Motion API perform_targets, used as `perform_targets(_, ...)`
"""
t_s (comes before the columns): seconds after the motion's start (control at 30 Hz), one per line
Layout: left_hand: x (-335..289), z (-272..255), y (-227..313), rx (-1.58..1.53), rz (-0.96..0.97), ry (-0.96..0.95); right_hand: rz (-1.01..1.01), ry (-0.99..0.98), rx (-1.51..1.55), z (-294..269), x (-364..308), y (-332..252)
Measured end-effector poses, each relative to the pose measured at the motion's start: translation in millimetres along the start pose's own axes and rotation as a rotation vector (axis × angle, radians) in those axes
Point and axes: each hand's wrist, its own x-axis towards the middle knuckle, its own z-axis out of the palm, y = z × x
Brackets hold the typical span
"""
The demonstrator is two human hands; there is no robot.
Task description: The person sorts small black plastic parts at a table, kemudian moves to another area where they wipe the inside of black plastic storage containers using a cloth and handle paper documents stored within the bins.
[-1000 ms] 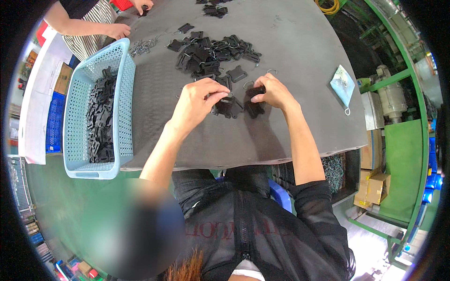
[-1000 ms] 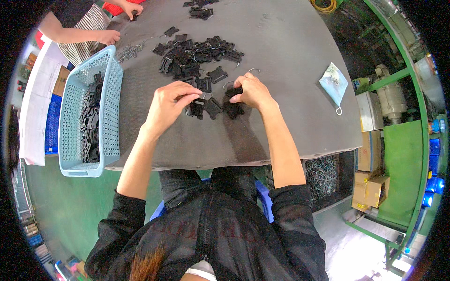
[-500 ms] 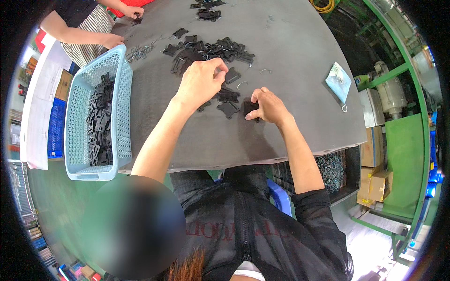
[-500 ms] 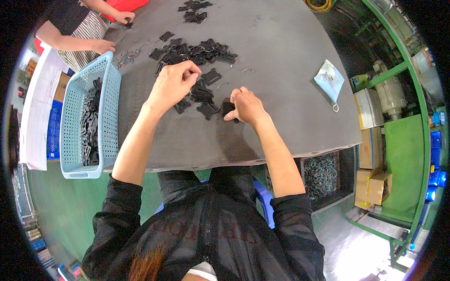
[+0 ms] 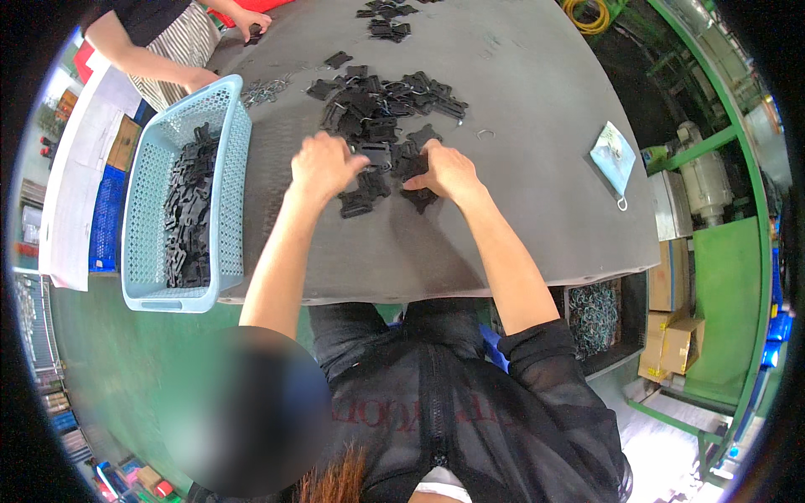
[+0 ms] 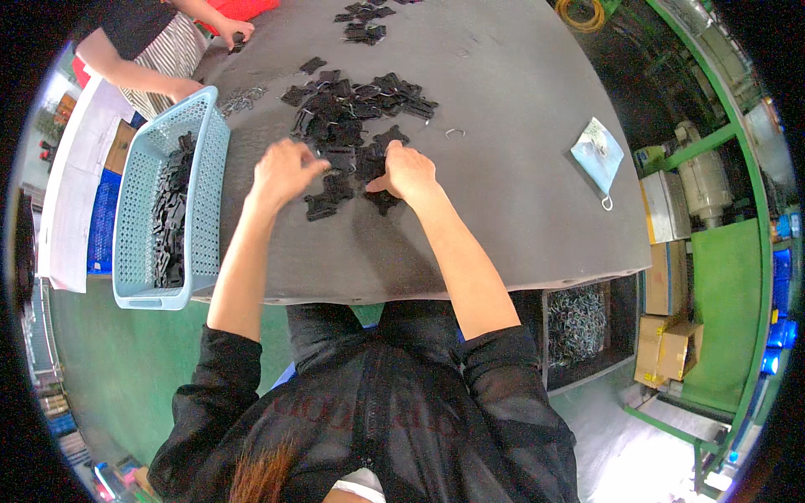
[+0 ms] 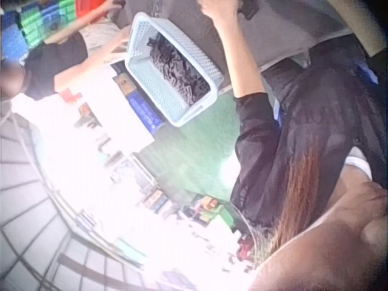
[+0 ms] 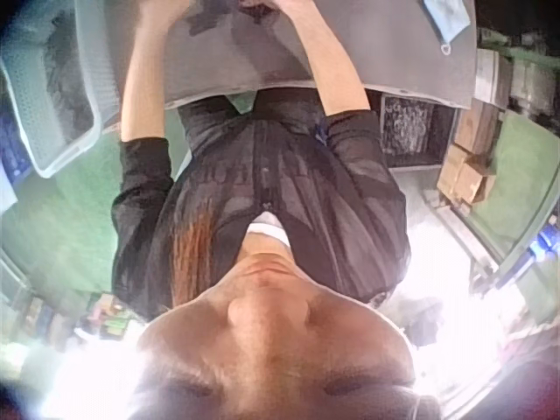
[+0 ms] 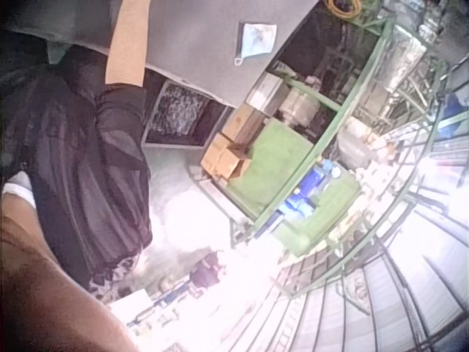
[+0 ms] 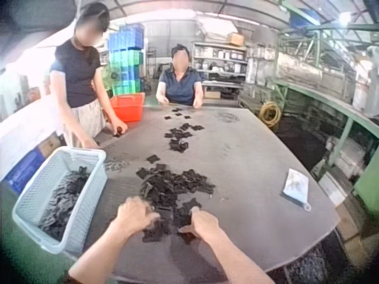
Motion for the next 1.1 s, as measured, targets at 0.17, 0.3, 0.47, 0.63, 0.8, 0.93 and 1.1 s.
perform_targets(0.17, -45.5, 12.4, -5.0, -0.187, 0.085, -0.095, -0.030, -0.076, 0.137, -6.7, -0.4, -1.5)
perform_targets(0.3, -44.3, 28.1, -8.3, -0.376, 0.144, -0.087, 0.053, -0.152, 0.052, -9.6, -24.8, -3.9)
perform_targets(0.47, -32.5, 37.9, -1.1, -0.425, 0.152, -0.115, 0.224, -0.056, -0.090, 0.3, -41.9, -21.4)
perform_targets(0.63, -41.9, 53.7, 6.3, -0.520, 0.131, 0.005, 0.187, 0.003, -0.049, 4.9, -41.6, -21.0)
perform_targets(0.8, -61.9, 58.9, 13.7, -0.664, 0.039, 0.185, 0.053, 0.146, 0.213, -24.6, -26.8, -28.3)
perform_targets(0.93, -70.5, 58.3, 32.0, -0.474, 0.008, 0.183, -0.402, 0.245, 0.234, -15.6, 2.1, -141.4)
perform_targets(1.1, -70.8, 73.6, 53.3, -0.063, 0.043, 0.223, -0.522, 0.043, 0.464, 15.8, -10.1, -252.3)
